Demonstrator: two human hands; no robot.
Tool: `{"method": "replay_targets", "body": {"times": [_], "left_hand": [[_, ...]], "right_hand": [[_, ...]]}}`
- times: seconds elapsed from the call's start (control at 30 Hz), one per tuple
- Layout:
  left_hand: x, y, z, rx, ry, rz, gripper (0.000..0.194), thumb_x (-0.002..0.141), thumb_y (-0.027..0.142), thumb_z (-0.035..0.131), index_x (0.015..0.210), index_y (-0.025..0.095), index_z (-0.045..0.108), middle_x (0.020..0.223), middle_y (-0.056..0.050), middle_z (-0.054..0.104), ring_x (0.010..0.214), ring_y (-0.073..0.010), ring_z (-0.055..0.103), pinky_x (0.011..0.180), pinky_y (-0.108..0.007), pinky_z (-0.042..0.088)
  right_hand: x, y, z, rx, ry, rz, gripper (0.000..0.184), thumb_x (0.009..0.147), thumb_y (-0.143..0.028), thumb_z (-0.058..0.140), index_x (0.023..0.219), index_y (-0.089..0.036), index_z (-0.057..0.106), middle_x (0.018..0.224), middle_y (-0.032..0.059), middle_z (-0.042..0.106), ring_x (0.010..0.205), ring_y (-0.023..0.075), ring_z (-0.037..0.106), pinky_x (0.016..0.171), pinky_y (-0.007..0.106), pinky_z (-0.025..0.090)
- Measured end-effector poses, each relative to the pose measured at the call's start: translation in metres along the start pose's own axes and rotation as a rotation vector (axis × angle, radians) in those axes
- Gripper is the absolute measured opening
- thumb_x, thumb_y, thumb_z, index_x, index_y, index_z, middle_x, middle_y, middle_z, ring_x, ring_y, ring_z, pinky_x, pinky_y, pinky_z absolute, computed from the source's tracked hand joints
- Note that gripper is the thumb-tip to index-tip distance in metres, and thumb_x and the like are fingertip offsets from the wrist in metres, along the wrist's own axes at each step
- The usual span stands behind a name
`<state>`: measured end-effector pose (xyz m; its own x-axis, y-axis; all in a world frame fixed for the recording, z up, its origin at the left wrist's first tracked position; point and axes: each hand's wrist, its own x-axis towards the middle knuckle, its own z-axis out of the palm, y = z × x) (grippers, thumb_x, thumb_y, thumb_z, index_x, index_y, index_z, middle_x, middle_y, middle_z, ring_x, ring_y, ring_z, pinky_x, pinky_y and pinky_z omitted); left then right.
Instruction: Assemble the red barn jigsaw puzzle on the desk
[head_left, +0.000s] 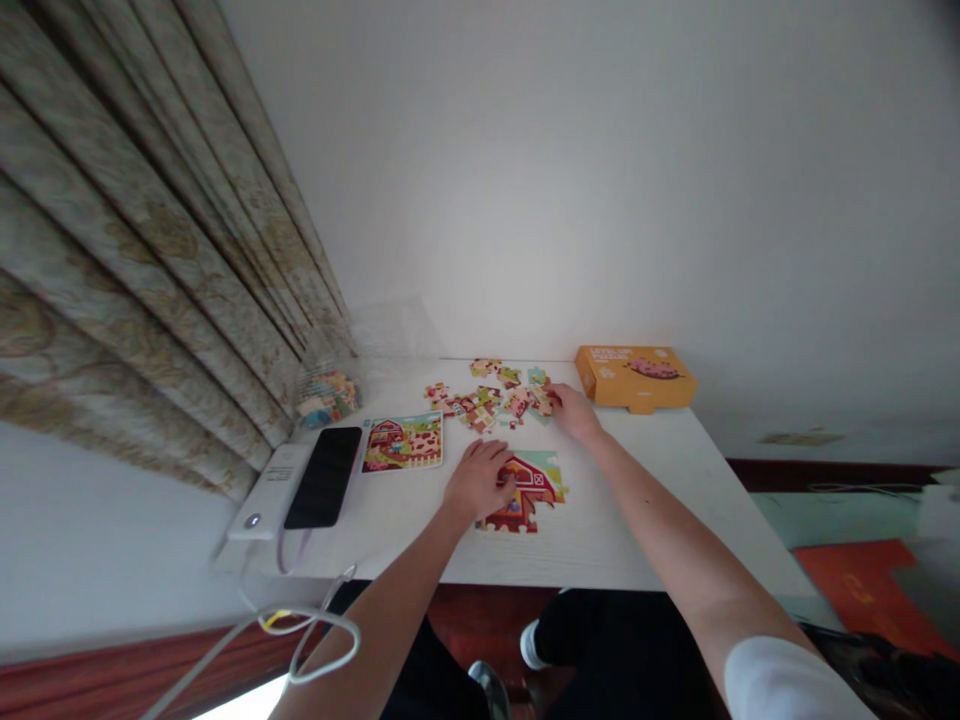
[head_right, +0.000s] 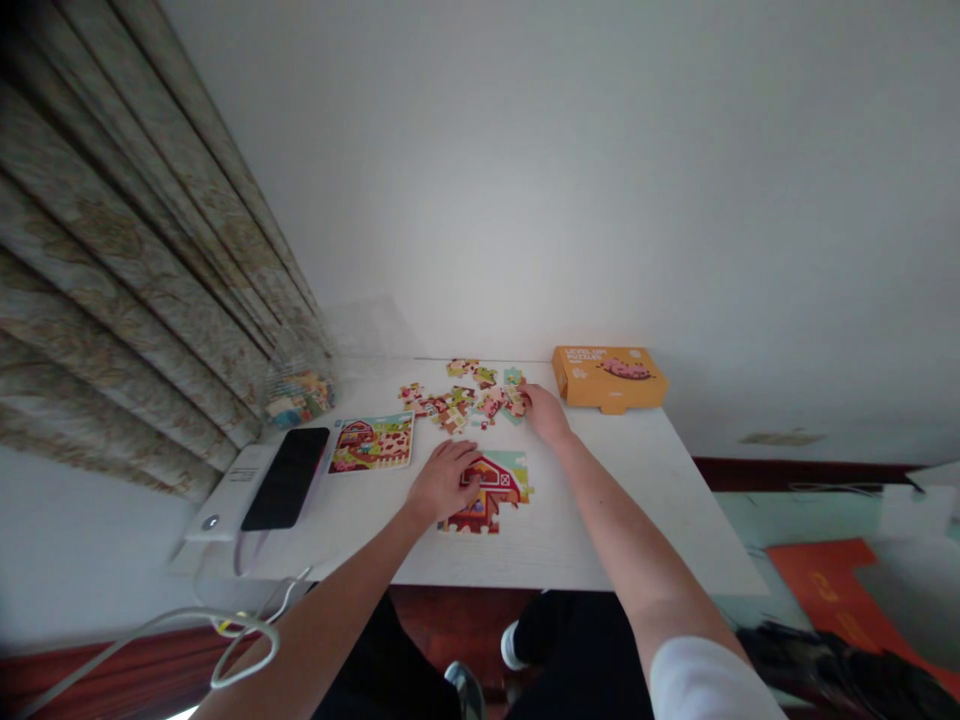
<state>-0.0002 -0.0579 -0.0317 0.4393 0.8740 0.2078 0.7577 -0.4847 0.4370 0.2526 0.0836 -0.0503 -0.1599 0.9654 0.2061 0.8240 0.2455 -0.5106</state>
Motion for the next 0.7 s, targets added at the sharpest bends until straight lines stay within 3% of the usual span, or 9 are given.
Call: {"method": "replay_targets", "body": {"times": [0.17,0.37,0.53,0.7], "left_hand": [[0.0,0.0,0.001,-0.007,0.002,-0.002,0.036,0.089,0.024,0.063,0.124,0.02,0.071,0.136,-0.011,0.068,0.13,-0.0252,0.06,0.123,-0.047,0.035],[0.0,0.0,-0.001,-0.013,-0.011,-0.008,0.036,0.089,0.025,0.064,0.124,0.022,0.072,0.138,-0.01,0.067,0.131,-0.0253,0.06,0.123,-0.047,0.035],[0.0,-0.001,0.0,-0.01,-0.003,0.002,0.036,0.089,0.025,0.064,0.123,0.022,0.072,0.137,-0.01,0.068,0.13,-0.0252,0.06,0.123,-0.047,0.035],[0.0,-0.003,0.002,-0.013,0.0,0.006,0.036,0.088,0.024,0.065,0.124,0.02,0.071,0.138,-0.011,0.067,0.131,-0.0257,0.059,0.123,-0.048,0.035]], "right_hand": [[-0.007,-0.001,-0.002,0.116,0.006,-0.079,0.046,0.083,-0.009,0.049,0.124,-0.017,0.068,0.119,0.0118,0.072,0.101,0.0242,0.07,0.095,0.038,0.056],[-0.014,-0.002,0.001,0.258,0.025,-0.072,0.046,0.086,-0.012,0.052,0.129,-0.021,0.065,0.123,0.01,0.069,0.105,0.0225,0.07,0.095,0.038,0.057],[-0.014,-0.006,-0.004,0.151,0.012,-0.009,0.036,0.093,-0.023,0.058,0.128,-0.02,0.066,0.123,0.0113,0.072,0.109,0.0243,0.069,0.097,0.037,0.055],[-0.016,-0.013,-0.008,-0.057,-0.127,-0.067,0.063,0.081,-0.032,0.08,0.14,-0.024,0.061,0.129,0.0108,0.071,0.119,0.0295,0.065,0.105,0.042,0.048]]}}
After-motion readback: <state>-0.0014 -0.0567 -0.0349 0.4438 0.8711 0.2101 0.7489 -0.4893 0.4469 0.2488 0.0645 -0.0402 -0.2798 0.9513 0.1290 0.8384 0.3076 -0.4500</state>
